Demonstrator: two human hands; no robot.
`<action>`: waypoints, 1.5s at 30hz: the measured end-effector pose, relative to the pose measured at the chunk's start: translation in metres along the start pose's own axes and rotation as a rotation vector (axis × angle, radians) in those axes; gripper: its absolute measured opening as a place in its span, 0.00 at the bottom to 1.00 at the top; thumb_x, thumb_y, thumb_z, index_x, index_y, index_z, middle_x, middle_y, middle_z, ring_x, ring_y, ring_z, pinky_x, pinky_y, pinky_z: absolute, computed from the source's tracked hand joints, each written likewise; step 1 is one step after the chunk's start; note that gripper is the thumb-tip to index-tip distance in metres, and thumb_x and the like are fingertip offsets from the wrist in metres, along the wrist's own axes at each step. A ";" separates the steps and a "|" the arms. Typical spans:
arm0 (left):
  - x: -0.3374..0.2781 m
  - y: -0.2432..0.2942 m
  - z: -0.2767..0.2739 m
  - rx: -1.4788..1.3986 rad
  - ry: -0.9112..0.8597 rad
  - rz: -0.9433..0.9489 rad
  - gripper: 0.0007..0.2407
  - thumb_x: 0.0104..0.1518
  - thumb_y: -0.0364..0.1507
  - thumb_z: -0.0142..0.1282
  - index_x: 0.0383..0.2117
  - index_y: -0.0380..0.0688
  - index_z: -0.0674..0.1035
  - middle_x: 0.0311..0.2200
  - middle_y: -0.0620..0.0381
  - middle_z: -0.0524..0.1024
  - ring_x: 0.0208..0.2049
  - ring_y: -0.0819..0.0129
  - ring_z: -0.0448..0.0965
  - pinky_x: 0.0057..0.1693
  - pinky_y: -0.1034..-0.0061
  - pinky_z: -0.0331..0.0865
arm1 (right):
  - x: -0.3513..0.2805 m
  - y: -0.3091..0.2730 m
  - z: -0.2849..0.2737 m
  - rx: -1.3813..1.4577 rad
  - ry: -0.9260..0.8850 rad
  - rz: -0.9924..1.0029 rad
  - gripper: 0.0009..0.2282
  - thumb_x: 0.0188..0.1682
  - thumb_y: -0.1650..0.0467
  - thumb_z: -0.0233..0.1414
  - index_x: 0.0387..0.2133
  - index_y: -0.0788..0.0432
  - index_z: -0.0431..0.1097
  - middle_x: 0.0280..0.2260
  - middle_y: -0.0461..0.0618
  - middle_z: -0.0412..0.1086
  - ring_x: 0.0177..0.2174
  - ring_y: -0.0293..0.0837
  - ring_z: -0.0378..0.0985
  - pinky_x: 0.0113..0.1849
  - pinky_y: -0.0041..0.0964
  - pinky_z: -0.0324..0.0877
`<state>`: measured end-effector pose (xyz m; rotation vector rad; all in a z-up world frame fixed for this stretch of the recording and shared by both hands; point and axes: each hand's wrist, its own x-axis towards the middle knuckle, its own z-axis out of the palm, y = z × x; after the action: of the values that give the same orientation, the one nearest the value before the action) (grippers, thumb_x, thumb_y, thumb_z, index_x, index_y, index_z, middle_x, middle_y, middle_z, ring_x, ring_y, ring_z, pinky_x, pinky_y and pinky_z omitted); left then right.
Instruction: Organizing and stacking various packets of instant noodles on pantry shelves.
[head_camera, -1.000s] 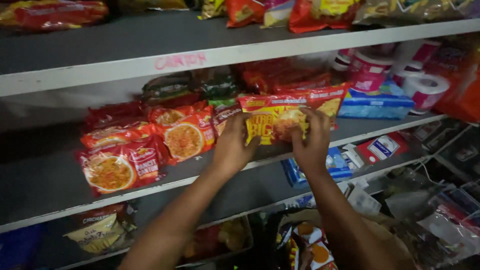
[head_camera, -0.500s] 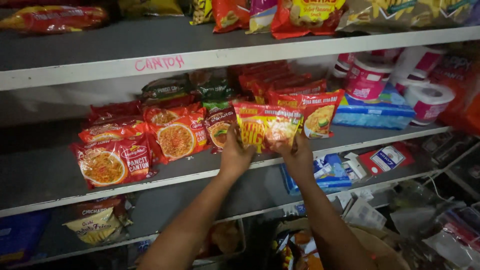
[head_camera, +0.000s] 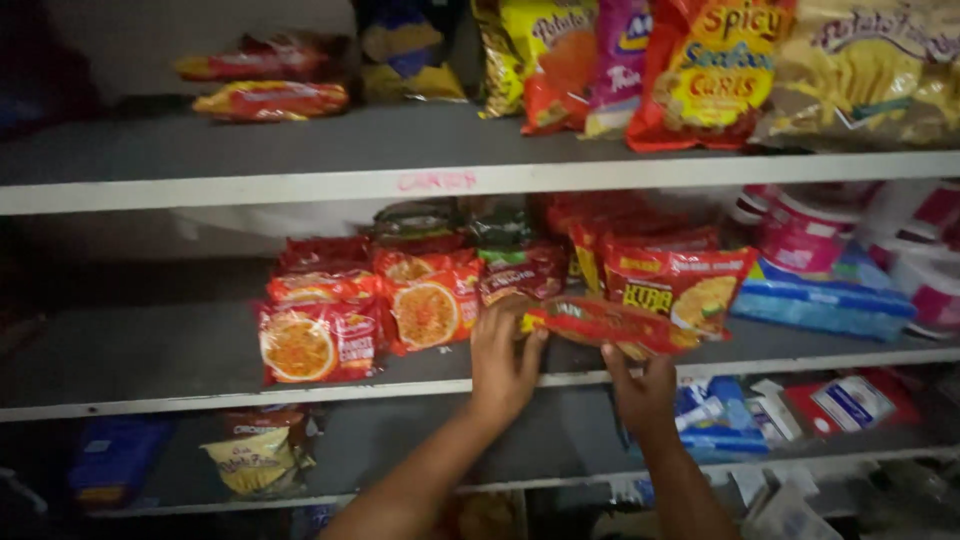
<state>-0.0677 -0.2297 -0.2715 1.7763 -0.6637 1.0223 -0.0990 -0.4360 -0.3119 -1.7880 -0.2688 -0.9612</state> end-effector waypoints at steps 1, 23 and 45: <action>0.006 0.004 -0.014 0.006 0.010 0.007 0.14 0.56 0.26 0.62 0.46 0.38 0.75 0.50 0.43 0.75 0.52 0.46 0.74 0.57 0.59 0.66 | 0.001 -0.011 0.004 0.007 -0.003 -0.012 0.12 0.52 0.70 0.56 0.46 0.64 0.74 0.42 0.55 0.78 0.43 0.47 0.80 0.47 0.44 0.72; 0.265 -0.039 -0.251 -0.088 0.292 0.357 0.20 0.70 0.32 0.59 0.55 0.37 0.60 0.46 0.38 0.75 0.47 0.57 0.81 0.54 0.65 0.75 | 0.241 -0.265 0.188 -0.044 -0.168 -0.454 0.22 0.53 0.64 0.59 0.55 0.65 0.63 0.46 0.57 0.76 0.45 0.48 0.82 0.46 0.43 0.74; 0.440 -0.180 -0.291 0.348 -0.277 -0.302 0.21 0.54 0.38 0.59 0.53 0.46 0.78 0.49 0.47 0.80 0.50 0.52 0.80 0.54 0.64 0.73 | 0.378 -0.249 0.355 -0.462 -0.461 -0.321 0.30 0.40 0.70 0.66 0.57 0.56 0.61 0.53 0.60 0.70 0.49 0.58 0.73 0.47 0.48 0.71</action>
<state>0.1941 0.1097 0.0844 2.2694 -0.3776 0.7210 0.1735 -0.1150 0.0797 -2.4424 -0.6836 -0.8624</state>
